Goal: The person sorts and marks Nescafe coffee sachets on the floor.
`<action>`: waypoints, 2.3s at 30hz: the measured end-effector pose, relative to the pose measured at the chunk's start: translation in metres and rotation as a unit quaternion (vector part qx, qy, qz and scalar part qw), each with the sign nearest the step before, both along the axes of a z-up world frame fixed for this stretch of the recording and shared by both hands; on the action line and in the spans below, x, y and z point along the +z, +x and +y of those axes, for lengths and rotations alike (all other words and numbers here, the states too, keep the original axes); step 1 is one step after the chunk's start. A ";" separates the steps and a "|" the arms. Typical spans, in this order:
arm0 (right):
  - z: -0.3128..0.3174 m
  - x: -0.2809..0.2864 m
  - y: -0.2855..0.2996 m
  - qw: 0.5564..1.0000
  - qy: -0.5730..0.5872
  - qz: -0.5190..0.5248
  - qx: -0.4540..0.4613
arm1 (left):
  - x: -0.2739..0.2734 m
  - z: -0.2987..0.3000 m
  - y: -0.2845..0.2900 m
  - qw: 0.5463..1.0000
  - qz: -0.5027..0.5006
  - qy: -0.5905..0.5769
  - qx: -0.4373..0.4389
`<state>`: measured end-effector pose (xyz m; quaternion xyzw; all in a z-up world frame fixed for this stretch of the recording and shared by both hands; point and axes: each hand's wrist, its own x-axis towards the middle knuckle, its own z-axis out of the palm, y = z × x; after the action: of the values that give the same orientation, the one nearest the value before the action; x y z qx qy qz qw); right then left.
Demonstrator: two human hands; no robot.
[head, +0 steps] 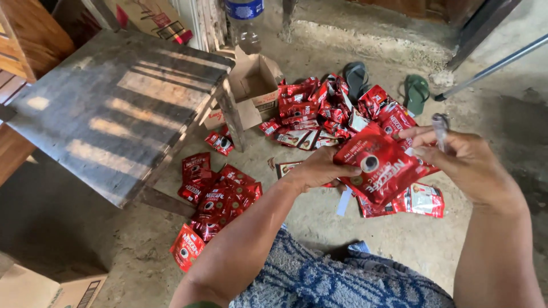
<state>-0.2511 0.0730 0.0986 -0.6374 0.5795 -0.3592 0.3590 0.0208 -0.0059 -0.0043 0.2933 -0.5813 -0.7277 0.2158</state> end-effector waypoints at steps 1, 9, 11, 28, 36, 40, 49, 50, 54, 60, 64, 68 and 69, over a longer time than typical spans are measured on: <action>0.000 -0.005 -0.001 1.000 -0.001 -0.004 -0.009 | -0.001 -0.002 -0.001 0.999 0.020 0.018 0.021; -0.005 -0.047 -0.012 0.979 -0.128 -0.156 -0.039 | -0.011 -0.007 -0.005 0.961 0.205 0.115 0.144; -0.011 -0.053 -0.006 0.978 -0.136 -0.142 -0.067 | -0.007 -0.005 -0.004 0.957 0.203 0.127 0.165; 0.004 -0.006 0.012 0.990 0.012 0.135 0.035 | 0.010 -0.014 0.018 0.935 0.174 0.058 0.303; -0.003 -0.030 0.025 0.993 0.088 -0.008 0.084 | 0.012 0.004 0.003 0.996 0.079 -0.028 0.027; -0.003 -0.037 0.030 0.992 0.096 0.028 0.073 | 0.002 0.010 -0.008 0.987 0.143 0.066 0.036; -0.001 -0.025 0.048 0.991 -0.056 0.120 0.005 | -0.003 0.023 -0.024 0.970 0.180 0.074 0.148; 0.000 -0.022 0.050 0.991 -0.055 0.120 0.005 | 0.002 0.025 -0.024 0.970 0.179 0.075 0.147; 0.003 -0.011 0.057 0.983 -0.048 0.170 -0.040 | 0.008 0.031 -0.025 0.969 0.193 0.059 0.141; 0.004 -0.008 0.064 0.980 -0.134 0.145 -0.028 | 0.010 0.033 -0.025 0.968 0.199 0.040 0.147; 0.005 -0.008 0.066 0.979 -0.140 0.139 -0.044 | 0.014 0.031 -0.024 0.962 0.208 0.090 0.152; 0.004 -0.004 0.073 0.972 -0.174 0.155 -0.037 | 0.019 0.032 -0.023 0.963 0.201 0.088 0.154; 0.005 -0.003 0.075 0.973 -0.167 0.153 -0.043 | 0.018 0.032 -0.024 0.963 0.208 0.074 0.156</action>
<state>-0.1763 0.0776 0.0959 -0.7103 0.5864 -0.3640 0.1383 -0.0028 0.0265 0.0136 0.2376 -0.4151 -0.7712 0.4201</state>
